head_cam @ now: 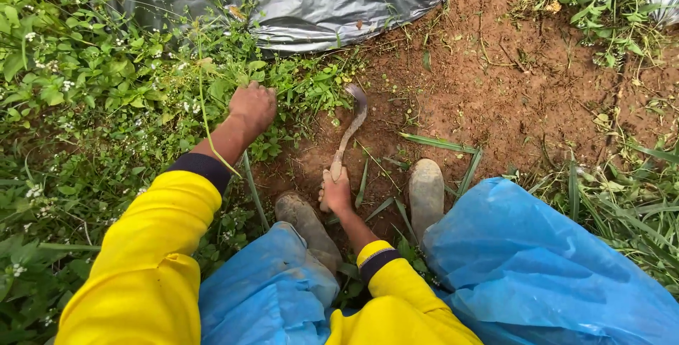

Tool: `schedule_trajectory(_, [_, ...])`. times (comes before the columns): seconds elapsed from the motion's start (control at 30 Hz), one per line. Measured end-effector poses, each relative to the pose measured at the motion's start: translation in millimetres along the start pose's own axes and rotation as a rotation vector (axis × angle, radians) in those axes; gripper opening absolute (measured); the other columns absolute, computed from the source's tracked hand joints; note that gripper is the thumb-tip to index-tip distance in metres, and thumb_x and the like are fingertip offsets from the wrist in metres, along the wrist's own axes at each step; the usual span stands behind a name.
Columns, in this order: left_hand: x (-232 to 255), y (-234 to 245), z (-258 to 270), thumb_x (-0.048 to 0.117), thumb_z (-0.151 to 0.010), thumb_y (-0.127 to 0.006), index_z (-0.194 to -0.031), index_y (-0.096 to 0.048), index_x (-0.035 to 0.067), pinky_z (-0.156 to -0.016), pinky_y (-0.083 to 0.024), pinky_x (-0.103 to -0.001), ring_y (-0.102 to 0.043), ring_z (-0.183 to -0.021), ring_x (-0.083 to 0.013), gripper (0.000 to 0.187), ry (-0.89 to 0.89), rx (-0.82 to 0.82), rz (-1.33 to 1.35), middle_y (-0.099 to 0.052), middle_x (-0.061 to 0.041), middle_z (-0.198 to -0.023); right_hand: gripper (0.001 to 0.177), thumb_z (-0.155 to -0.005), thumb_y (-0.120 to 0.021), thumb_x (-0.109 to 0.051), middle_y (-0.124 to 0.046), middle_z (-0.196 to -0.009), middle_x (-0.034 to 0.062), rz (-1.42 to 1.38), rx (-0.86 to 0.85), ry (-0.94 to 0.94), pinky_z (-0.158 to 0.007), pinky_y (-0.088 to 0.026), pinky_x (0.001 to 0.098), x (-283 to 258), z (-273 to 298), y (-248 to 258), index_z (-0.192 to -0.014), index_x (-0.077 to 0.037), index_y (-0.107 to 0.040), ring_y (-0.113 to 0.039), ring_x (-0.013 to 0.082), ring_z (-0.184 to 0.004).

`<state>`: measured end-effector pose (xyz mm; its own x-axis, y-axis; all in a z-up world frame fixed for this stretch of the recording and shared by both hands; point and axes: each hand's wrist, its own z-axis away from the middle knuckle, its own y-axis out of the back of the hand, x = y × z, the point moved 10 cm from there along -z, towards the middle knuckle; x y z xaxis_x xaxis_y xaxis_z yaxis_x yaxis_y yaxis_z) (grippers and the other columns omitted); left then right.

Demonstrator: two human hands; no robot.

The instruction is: Using hands and a sickle to remove weeds from the soil next to plastic-covered garden beds.

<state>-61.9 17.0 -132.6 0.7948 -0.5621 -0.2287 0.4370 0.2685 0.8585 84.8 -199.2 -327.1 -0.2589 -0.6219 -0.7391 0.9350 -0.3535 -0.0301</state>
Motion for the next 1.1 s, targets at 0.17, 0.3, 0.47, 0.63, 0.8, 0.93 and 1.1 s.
schedule_trajectory(0.17, [-9.8,-18.6,-13.4,0.019,-0.108,-0.026,-0.123,-0.068,0.006,-0.104,-0.051,-0.049,-0.064,-0.12,-0.0308,0.047,0.042,-0.04,0.001,-0.073,-0.016,-0.116,0.019,-0.102,-0.055,-0.023,-0.054,-0.067,0.0085,0.026,0.128,0.041,-0.04,-0.054,0.0324,-13.5,15.7,16.1,-0.109,-0.007,-0.047,-0.058,0.017,-0.048])
schedule_trajectory(0.3, [-11.2,-37.1,-22.1,0.019,-0.108,-0.026,-0.122,-0.067,0.007,-0.101,-0.053,-0.049,-0.064,-0.118,-0.03,0.046,0.031,-0.029,-0.013,-0.073,-0.015,-0.114,0.053,-0.099,-0.059,-0.028,-0.059,-0.07,0.0081,-0.2,0.459,0.093,-0.043,-0.059,0.0344,-19.8,-1.3,52.9,-0.14,-0.003,-0.036,-0.063,0.0166,-0.051])
schedule_trajectory(0.47, [-8.8,-28.1,-9.2,0.016,-0.108,-0.026,-0.127,-0.064,0.007,-0.103,-0.051,-0.047,-0.061,-0.124,-0.029,0.043,0.051,-0.036,-0.021,-0.071,-0.013,-0.122,0.044,-0.099,-0.059,-0.025,-0.057,-0.068,0.0089,-0.163,0.277,0.067,-0.042,-0.059,0.0346,-3.2,-2.5,21.8,-0.134,-0.004,-0.042,-0.061,0.0182,-0.049])
schedule_trajectory(0.63, [-2.3,-8.5,8.3,0.016,-0.107,-0.026,-0.135,-0.061,0.009,-0.105,-0.049,-0.049,-0.059,-0.127,-0.0281,0.045,0.054,-0.049,-0.029,-0.069,-0.012,-0.128,0.028,-0.097,-0.06,-0.022,-0.061,-0.065,0.0131,0.05,0.084,0.019,-0.036,-0.055,0.036,3.4,4.0,6.8,-0.116,-0.003,-0.054,-0.062,0.0198,-0.046])
schedule_trajectory(0.8, [-9.6,-24.5,0.6,0.014,-0.109,-0.028,-0.143,-0.057,0.01,-0.112,-0.042,-0.053,-0.053,-0.132,-0.0269,0.045,0.059,0.012,-0.092,-0.062,-0.012,-0.134,0.078,-0.106,-0.054,-0.021,-0.061,-0.095,0.0173,-0.189,0.351,0.064,-0.056,-0.066,0.0309,-23.8,1.9,38.1,-0.16,0.005,-0.005,-0.066,0.0165,-0.068])
schedule_trajectory(0.93, [-6.5,-9.5,11.3,0.016,-0.106,-0.034,-0.153,-0.045,0.008,-0.114,-0.041,-0.059,-0.049,-0.137,-0.028,0.048,0.024,0.064,-0.121,-0.054,-0.014,-0.141,0.084,-0.101,-0.06,-0.029,-0.065,-0.086,0.0172,-0.211,0.529,0.11,-0.048,-0.066,0.0324,27.1,-41.4,61.2,-0.16,0.004,-0.01,-0.069,0.0196,-0.058])
schedule_trajectory(1.1, [14.0,8.5,27.5,0.019,-0.104,-0.042,-0.162,-0.026,0.005,-0.115,-0.041,-0.061,-0.04,-0.148,-0.0311,0.062,-0.052,0.012,-0.199,-0.032,-0.02,-0.162,0.034,-0.098,-0.061,-0.021,-0.065,-0.074,0.017,0.123,0.196,0.076,-0.041,-0.058,0.037,7.2,20.1,11.5,-0.122,0.0,-0.052,-0.068,0.0245,-0.05])
